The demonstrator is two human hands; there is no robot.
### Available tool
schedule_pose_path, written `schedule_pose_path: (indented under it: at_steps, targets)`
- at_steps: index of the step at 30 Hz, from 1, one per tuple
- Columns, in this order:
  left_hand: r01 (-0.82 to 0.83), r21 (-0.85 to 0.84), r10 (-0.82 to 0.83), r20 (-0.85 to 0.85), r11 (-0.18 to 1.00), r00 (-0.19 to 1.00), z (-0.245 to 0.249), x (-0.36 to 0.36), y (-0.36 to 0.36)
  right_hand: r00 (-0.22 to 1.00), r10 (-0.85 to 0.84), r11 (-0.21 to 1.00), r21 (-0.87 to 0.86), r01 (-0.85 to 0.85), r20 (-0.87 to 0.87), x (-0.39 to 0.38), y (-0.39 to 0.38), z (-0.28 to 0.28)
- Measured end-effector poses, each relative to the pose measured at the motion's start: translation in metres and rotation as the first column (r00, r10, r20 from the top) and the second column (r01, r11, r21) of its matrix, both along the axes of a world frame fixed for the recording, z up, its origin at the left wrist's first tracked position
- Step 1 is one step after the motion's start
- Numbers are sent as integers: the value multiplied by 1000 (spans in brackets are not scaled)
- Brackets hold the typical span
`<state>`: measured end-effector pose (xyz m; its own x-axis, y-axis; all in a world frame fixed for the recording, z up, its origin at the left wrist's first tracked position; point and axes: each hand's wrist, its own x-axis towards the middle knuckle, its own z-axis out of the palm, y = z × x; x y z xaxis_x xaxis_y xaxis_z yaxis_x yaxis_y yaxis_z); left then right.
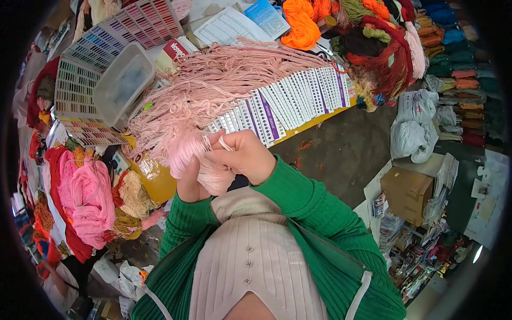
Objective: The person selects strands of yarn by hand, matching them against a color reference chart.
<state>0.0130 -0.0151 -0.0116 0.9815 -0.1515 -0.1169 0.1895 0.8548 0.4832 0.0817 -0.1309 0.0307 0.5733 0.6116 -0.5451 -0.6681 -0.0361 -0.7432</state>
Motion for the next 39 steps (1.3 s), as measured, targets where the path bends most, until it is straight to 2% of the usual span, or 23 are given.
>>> schedule_pose_path:
  at_steps: [2, 4, 10, 15, 17, 22, 26, 30, 32, 34, 35, 37, 38, 39]
  targets:
    - [0, 45, 0, -2, 999, 1000, 3, 1, -2, 998, -62, 998, 11, 62, 15, -3, 3, -4]
    - [10, -77, -7, 42, 997, 999, 8, 2, -1, 998, -57, 998, 14, 57, 3, -3, 0, -7]
    - [25, -185, -28, -14, 982, 1000, -1, 1, -1, 995, -91, 994, 64, 93, -42, -3, -3, -5]
    - [5, -162, -8, -23, 987, 1000, 1, 4, -3, 990, -95, 982, 151, 110, -105, 0, -11, -9]
    - [8, -165, -12, -24, 986, 1000, 1, 5, -3, 974, -118, 969, 190, 155, -194, 2, -12, -6]
    - [-15, -214, 2, -60, 977, 998, -1, 5, -8, 968, -128, 961, 216, 175, -214, 4, -16, -5]
    - [-17, -166, 10, -39, 986, 999, -5, 7, -11, 964, -91, 949, 273, 160, -248, 6, -24, -11]
    - [-25, -210, 15, -47, 977, 999, -4, 8, -13, 968, -105, 952, 257, 164, -228, 6, -25, -12]
    - [-34, -210, 24, -47, 977, 999, -3, 10, -13, 980, -114, 952, 264, 154, -164, 6, -26, -16]
    - [-86, -89, 82, -47, 992, 995, -2, 11, -13, 983, -126, 956, 247, 156, -132, 5, -25, -18]
    - [-88, -87, 84, -48, 992, 995, 0, 12, -13, 986, -138, 960, 230, 157, -99, 5, -24, -18]
    - [-135, -4, 132, -189, 991, 973, 5, 14, -14, 989, -119, 961, 239, 137, -87, 5, -26, -22]
    - [-137, -3, 134, -191, 991, 972, 7, 15, -15, 992, -102, 962, 247, 117, -73, 5, -26, -23]
    - [-185, 100, 202, -203, 978, 958, 8, 15, -16, 992, -100, 962, 248, 116, -76, 6, -27, -23]
